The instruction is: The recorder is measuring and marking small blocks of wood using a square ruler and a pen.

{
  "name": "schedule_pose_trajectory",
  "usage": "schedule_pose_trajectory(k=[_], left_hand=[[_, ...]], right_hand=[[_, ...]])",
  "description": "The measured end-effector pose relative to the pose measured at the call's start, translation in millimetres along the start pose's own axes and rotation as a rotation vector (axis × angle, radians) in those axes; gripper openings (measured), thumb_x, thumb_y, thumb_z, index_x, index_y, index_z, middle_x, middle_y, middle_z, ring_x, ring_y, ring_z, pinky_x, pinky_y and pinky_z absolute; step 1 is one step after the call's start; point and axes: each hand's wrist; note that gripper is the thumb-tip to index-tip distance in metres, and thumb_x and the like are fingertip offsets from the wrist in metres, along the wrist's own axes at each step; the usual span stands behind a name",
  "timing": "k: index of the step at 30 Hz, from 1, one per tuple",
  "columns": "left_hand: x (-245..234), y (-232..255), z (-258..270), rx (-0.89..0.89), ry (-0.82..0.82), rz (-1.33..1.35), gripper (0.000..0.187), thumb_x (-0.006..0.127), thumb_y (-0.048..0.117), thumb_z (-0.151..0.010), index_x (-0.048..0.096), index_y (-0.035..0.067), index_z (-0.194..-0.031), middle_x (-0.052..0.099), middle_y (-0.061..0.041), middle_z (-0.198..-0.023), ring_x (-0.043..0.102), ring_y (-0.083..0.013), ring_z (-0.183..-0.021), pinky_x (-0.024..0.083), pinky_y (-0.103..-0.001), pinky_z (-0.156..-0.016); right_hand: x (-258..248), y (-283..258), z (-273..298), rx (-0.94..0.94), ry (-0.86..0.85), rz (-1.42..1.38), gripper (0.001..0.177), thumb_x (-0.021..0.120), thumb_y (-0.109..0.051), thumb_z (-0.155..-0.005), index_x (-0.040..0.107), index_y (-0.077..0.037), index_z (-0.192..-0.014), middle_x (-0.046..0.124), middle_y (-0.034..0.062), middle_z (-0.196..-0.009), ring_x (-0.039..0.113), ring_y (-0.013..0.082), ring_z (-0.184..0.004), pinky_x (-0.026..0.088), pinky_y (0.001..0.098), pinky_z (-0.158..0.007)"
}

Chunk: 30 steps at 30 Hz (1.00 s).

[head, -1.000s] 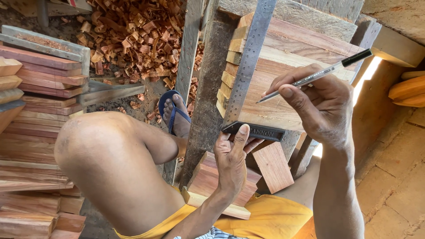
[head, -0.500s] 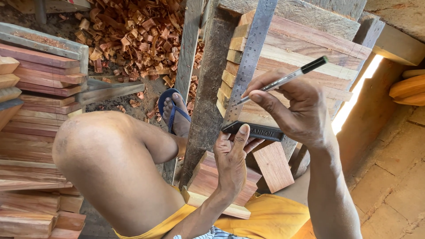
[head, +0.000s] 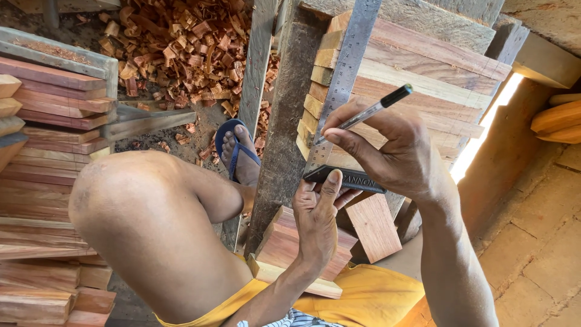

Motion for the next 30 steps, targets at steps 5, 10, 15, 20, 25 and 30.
schedule_pose_trajectory(k=[5,10,15,20,25,30], left_hand=[[-1.8,-0.5,-0.7,-0.016,-0.007,-0.005,0.037,0.066,0.028,-0.101,0.061,-0.001,-0.124,0.069,-0.011,-0.112,0.072,-0.0174,-0.101,0.064,-0.041,-0.096],[0.4,2.3,-0.6,-0.005,-0.01,0.007,0.035,0.066,0.027,-0.102,0.061,-0.001,-0.123,0.069,-0.01,-0.112,0.071,-0.0166,-0.102,0.063,-0.041,-0.096],[0.5,0.9,-0.3,-0.005,-0.008,0.013,0.033,0.066,0.026,-0.103,0.061,-0.001,-0.122,0.069,-0.009,-0.112,0.071,-0.0161,-0.101,0.063,-0.042,-0.096],[-1.7,-3.0,0.1,-0.012,0.017,0.028,0.03,0.066,0.023,-0.103,0.063,-0.002,-0.12,0.069,-0.01,-0.109,0.07,-0.0164,-0.099,0.063,-0.043,-0.096],[2.0,-0.6,0.4,-0.011,0.027,0.048,0.028,0.066,0.021,-0.103,0.063,0.0,-0.121,0.068,-0.008,-0.11,0.07,-0.016,-0.1,0.063,-0.043,-0.096],[8.2,7.1,0.4,-0.037,0.061,0.036,0.03,0.065,0.021,-0.099,0.062,0.003,-0.123,0.069,-0.005,-0.112,0.069,-0.0139,-0.102,0.062,-0.041,-0.094]], right_hand=[[-1.0,-8.5,-10.0,-0.08,-0.085,0.12,0.012,0.074,-0.018,-0.099,0.074,-0.006,-0.103,0.072,0.0041,-0.082,0.069,0.0138,-0.076,0.052,0.0319,-0.067],[1.2,-13.3,-10.9,-0.012,-0.095,0.119,0.015,0.074,-0.021,-0.098,0.073,-0.007,-0.104,0.071,0.0057,-0.08,0.069,0.0151,-0.07,0.053,0.0323,-0.063],[0.3,-13.5,-13.7,-0.083,-0.122,0.106,0.013,0.072,-0.02,-0.1,0.072,-0.008,-0.105,0.071,0.0063,-0.085,0.069,0.0158,-0.073,0.054,0.0328,-0.064],[-3.2,-12.1,-19.6,-0.145,-0.076,0.196,0.013,0.073,-0.018,-0.1,0.07,-0.006,-0.102,0.071,0.0061,-0.085,0.07,0.0186,-0.077,0.054,0.0337,-0.067],[-6.0,-6.8,-23.5,-0.188,-0.09,0.104,0.012,0.071,-0.017,-0.103,0.069,-0.005,-0.104,0.072,0.0053,-0.091,0.07,0.0162,-0.084,0.055,0.0335,-0.073],[-10.1,13.4,-4.7,-0.138,-0.052,-0.236,0.011,0.061,-0.014,-0.108,0.068,-0.005,-0.109,0.073,0.0075,-0.102,0.071,0.0136,-0.093,0.063,0.0329,-0.085]])
Point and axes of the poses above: each hand's wrist, its own z-axis away from the middle knuckle, its own x-axis out of the palm, y = z × x
